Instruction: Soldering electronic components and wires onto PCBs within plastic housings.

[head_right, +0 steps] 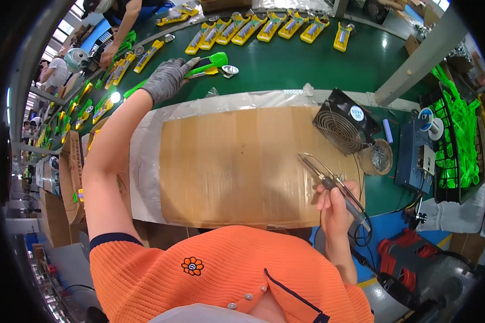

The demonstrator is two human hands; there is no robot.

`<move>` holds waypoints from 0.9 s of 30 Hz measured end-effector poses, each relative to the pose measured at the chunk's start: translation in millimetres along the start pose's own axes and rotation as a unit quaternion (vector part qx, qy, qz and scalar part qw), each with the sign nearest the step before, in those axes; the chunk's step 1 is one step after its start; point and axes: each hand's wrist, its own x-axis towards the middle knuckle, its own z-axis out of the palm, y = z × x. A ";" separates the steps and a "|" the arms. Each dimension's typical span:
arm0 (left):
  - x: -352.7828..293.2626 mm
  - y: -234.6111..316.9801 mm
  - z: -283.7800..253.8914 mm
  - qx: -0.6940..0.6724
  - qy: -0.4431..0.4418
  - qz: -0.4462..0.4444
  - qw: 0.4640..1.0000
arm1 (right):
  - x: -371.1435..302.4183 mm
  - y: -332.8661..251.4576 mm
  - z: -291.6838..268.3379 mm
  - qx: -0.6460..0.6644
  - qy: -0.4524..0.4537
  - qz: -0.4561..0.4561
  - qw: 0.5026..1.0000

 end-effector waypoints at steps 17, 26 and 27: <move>-352.0 -185.0 -25.0 0.028 -0.036 -0.434 0.900 | -1.2 7.0 -6.0 0.005 0.005 0.033 0.999; -528.4 -202.4 63.6 -0.131 -0.131 -0.598 0.779 | -2.9 5.9 2.1 -0.043 0.019 0.015 0.999; -535.8 -203.9 63.8 -0.189 -0.155 -0.604 0.759 | -3.8 6.2 1.9 -0.042 0.020 0.009 0.999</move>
